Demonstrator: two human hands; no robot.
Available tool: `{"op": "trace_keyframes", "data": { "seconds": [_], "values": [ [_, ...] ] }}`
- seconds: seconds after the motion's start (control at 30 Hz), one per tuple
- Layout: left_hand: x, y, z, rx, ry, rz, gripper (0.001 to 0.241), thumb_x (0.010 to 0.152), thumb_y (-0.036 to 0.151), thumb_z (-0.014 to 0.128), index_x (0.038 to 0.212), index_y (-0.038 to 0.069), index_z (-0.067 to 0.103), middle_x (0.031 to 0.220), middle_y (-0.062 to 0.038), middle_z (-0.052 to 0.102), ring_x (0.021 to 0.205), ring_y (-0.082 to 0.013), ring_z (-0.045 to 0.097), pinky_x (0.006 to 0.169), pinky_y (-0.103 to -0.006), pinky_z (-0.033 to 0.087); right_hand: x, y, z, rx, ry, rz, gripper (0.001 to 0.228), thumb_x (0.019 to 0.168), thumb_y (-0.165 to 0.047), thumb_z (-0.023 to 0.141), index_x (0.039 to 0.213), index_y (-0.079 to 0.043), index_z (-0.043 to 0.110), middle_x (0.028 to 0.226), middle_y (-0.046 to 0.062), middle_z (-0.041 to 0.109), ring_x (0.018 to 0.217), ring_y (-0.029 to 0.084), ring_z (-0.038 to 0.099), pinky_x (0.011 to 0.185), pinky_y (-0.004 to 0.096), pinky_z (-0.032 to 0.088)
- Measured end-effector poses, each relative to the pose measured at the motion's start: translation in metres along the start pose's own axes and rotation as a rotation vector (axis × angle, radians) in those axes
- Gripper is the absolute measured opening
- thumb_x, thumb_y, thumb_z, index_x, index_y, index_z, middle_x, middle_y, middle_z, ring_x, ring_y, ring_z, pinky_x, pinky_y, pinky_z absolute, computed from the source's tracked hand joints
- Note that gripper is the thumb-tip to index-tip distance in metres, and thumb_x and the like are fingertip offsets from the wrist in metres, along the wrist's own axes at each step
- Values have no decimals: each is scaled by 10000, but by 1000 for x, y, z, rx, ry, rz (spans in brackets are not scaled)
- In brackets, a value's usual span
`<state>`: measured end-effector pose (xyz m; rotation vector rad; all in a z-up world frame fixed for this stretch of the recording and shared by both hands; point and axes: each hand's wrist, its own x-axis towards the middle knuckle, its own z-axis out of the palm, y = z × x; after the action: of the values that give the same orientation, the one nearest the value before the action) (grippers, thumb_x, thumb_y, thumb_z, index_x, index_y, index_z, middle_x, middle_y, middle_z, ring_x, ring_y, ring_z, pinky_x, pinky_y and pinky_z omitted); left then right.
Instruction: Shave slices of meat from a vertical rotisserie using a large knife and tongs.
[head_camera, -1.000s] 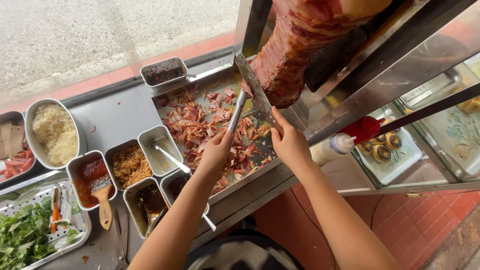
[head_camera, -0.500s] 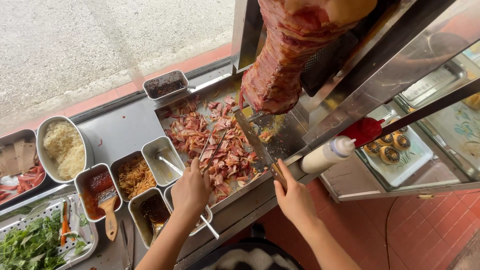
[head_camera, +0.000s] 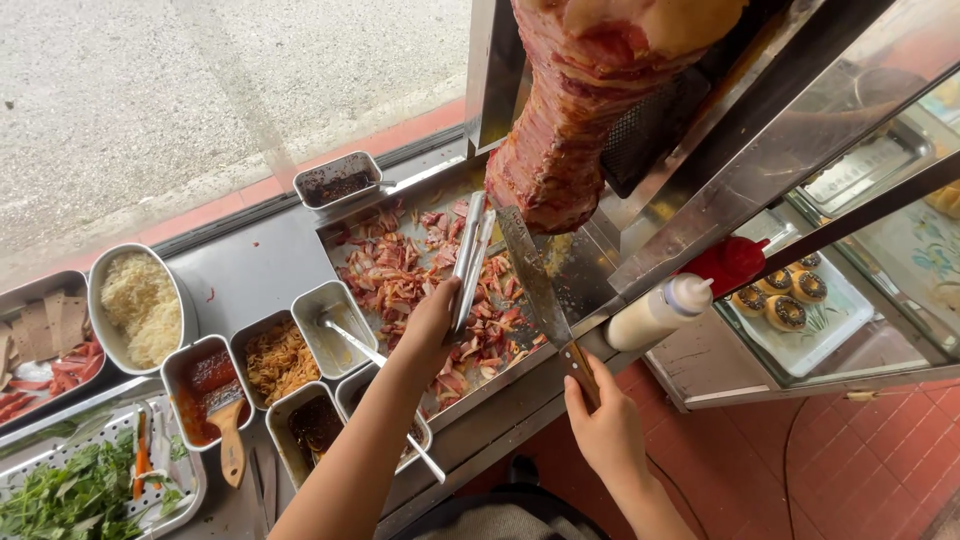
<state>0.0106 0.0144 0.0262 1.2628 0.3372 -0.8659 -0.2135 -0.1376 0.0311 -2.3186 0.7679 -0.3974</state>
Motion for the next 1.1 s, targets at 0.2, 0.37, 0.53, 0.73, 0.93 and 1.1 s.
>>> {"op": "trace_keyframes", "data": {
  "seconds": [0.2,0.37,0.53,0.73,0.93,1.1],
  "values": [
    [19,-14,-7,-153,-79,89,342,1088,305,557,1113,11,732,839,-46,601,656,-104,552,555,-224,425,-8,-4,-2,21,45,-38,427,903,-190,693,1313,-74,657,1051,88,835,841,248,825,660,356,621],
    [23,-20,-20,-204,-50,132,326,1073,305,589,1047,16,737,777,-45,609,601,-97,552,489,-215,421,-15,-6,0,40,15,44,439,906,-195,689,1329,-88,642,1051,84,839,855,237,833,665,353,626],
    [21,-11,-18,-265,-55,33,424,1062,252,509,1345,-60,558,1097,-132,761,602,-138,619,428,-223,453,-17,-8,5,57,15,68,443,901,-202,693,1323,-78,646,1085,97,834,914,258,832,704,364,642],
    [39,-9,-8,-296,-102,-46,370,1069,327,544,1227,2,623,990,-119,714,666,-148,613,503,-268,456,-12,-18,4,24,7,88,434,921,-219,669,1337,-102,638,1053,83,837,863,271,826,671,379,628],
    [45,-16,-17,-221,-94,73,330,1081,297,583,1129,16,750,783,-48,653,578,-86,585,422,-196,360,13,-33,5,-3,43,-152,617,902,-72,631,1499,-108,483,1082,156,801,797,339,792,605,439,595],
    [54,-26,-26,-214,-7,171,237,1032,269,679,1072,35,672,883,-128,734,543,-185,608,433,-218,445,55,-54,9,-28,-42,-59,532,990,-207,559,1513,-298,579,1201,217,750,1095,428,717,892,571,610]
  ]
}}
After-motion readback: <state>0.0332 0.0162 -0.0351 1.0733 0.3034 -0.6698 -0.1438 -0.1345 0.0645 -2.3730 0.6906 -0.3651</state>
